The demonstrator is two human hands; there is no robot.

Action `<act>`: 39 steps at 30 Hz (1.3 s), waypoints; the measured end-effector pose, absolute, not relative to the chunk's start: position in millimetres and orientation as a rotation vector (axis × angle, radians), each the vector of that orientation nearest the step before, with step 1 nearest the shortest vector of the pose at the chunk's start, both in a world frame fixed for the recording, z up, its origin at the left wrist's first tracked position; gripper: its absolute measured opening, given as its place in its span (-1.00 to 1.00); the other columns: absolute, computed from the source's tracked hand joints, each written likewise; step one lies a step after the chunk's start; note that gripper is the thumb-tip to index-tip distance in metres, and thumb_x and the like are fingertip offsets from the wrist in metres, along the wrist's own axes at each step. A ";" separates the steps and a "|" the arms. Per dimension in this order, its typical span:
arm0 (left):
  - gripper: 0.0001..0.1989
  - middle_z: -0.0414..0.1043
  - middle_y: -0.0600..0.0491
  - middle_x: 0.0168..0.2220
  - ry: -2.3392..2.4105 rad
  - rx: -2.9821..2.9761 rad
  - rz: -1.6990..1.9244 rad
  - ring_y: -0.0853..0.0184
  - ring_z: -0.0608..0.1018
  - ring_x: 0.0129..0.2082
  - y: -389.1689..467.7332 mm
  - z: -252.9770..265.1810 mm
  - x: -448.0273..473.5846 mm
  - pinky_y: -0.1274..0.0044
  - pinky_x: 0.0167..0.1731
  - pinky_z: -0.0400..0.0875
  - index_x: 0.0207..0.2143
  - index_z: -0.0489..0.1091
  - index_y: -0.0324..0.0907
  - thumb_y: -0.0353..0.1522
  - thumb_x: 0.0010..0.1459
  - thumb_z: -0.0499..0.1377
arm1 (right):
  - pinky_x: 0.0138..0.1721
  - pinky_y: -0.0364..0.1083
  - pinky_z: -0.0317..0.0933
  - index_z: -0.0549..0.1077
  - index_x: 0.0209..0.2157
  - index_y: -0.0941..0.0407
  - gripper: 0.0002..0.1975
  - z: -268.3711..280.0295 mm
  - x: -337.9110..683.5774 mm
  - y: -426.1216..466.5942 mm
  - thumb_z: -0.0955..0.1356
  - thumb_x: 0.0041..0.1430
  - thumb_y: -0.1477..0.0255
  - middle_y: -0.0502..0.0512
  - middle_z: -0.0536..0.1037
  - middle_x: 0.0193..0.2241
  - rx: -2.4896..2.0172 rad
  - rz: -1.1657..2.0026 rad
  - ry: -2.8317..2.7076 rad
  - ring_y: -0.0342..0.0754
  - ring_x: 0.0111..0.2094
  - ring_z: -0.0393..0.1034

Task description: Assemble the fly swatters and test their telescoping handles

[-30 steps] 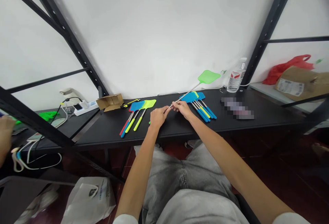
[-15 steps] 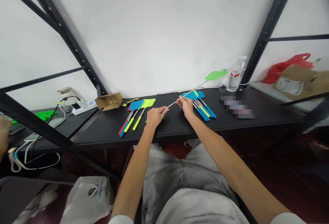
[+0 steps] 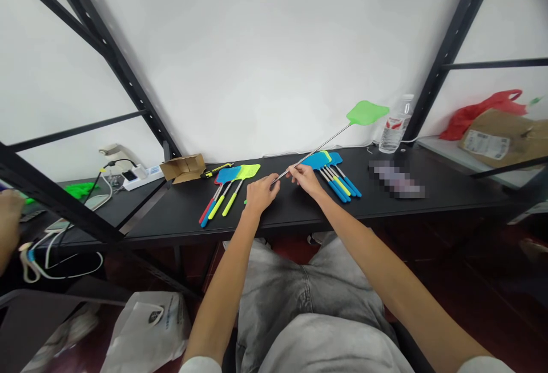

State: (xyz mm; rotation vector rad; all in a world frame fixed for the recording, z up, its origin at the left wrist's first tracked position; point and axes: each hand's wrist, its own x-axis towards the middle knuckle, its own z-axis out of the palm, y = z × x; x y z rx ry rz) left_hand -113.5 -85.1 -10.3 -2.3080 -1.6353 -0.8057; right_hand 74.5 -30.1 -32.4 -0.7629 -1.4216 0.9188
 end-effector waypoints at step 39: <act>-0.61 0.58 -0.04 -0.07 -1.740 -2.149 -0.668 0.18 0.55 -0.08 -87.0 -14.5 -178.9 0.42 -0.09 0.23 0.00 0.51 0.02 -0.14 0.35 -0.04 | -0.62 -0.19 0.09 0.50 -0.39 0.12 -0.53 -32.3 86.2 -16.5 0.39 0.05 -0.05 0.09 0.55 -0.43 -0.853 0.941 -0.869 -0.16 -0.52 0.37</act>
